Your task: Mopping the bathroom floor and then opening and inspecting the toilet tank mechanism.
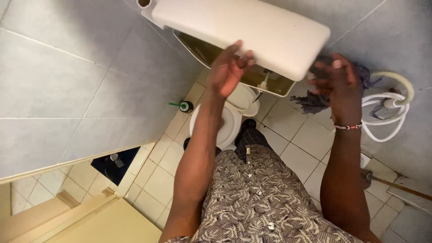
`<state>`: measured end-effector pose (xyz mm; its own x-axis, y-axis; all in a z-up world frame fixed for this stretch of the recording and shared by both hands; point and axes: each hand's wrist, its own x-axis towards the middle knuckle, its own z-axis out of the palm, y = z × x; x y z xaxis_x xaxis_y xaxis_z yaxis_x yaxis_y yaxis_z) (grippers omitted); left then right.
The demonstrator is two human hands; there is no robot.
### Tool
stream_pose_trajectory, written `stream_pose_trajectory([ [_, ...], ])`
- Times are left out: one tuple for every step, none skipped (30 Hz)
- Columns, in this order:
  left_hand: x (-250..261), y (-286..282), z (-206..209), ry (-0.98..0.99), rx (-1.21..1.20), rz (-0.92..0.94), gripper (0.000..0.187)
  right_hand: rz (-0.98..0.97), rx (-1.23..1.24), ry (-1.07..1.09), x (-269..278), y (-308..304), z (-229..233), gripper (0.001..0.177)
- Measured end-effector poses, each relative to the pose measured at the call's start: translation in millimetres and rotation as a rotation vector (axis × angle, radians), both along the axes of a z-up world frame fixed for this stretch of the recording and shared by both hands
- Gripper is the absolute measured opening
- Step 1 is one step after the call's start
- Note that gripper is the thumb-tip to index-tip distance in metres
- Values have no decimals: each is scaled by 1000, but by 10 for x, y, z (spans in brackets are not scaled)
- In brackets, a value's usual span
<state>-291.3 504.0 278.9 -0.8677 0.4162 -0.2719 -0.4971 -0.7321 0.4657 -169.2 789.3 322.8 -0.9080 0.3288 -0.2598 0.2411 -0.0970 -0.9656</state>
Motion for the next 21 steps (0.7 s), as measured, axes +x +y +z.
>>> stream_pose_trajectory([
  [26,-77,49,26,44,16,23,-6,-64,43,30,105,-80,55],
  [36,-137,100,53,91,31,23,-12,-125,88,48,224,-152,50],
  [59,-175,231,54,92,27,23,-16,-124,89,75,290,-214,50],
  [90,-232,358,70,92,62,21,4,-51,66,99,341,-274,44],
  [120,-299,484,86,92,96,19,24,21,43,124,383,-334,38],
  [119,-330,556,85,92,97,19,25,21,42,154,379,-357,38],
  [115,-366,626,107,67,127,17,34,52,9,182,369,-381,34],
  [124,-420,693,127,40,157,16,45,82,-26,220,344,-408,31],
  [127,-454,735,123,39,160,16,47,81,-30,251,346,-719,31],
  [133,-488,776,144,22,184,16,176,15,-98,280,352,-1026,32],
  [137,-525,816,165,4,208,16,304,-53,-165,311,356,-1334,34],
  [149,-553,844,162,5,212,16,308,-51,-169,292,141,-1359,34],
  [158,-582,869,168,-8,235,15,417,-68,-314,274,-76,-1388,36],
  [169,-603,886,172,-21,257,14,524,-84,-462,264,-285,-1422,40],
  [189,-622,900,167,-20,260,14,527,-83,-468,226,-522,-1514,40],
  [209,-649,921,167,-27,276,14,487,-52,-419,186,-762,-1598,48],
  [229,-680,940,168,-35,292,13,447,-22,-370,150,-1005,-1684,61],
  [252,-712,943,159,-34,299,13,454,-20,-378,94,-1103,-1913,61],
  [277,-745,945,161,-52,314,13,378,-118,-313,44,-1201,-2143,58],
  [300,-792,956,164,-73,327,14,301,-216,-246,-4,-1322,-2375,55],
  [334,-835,973,157,-75,334,14,307,-217,-254,13,-1361,-2358,55],
])
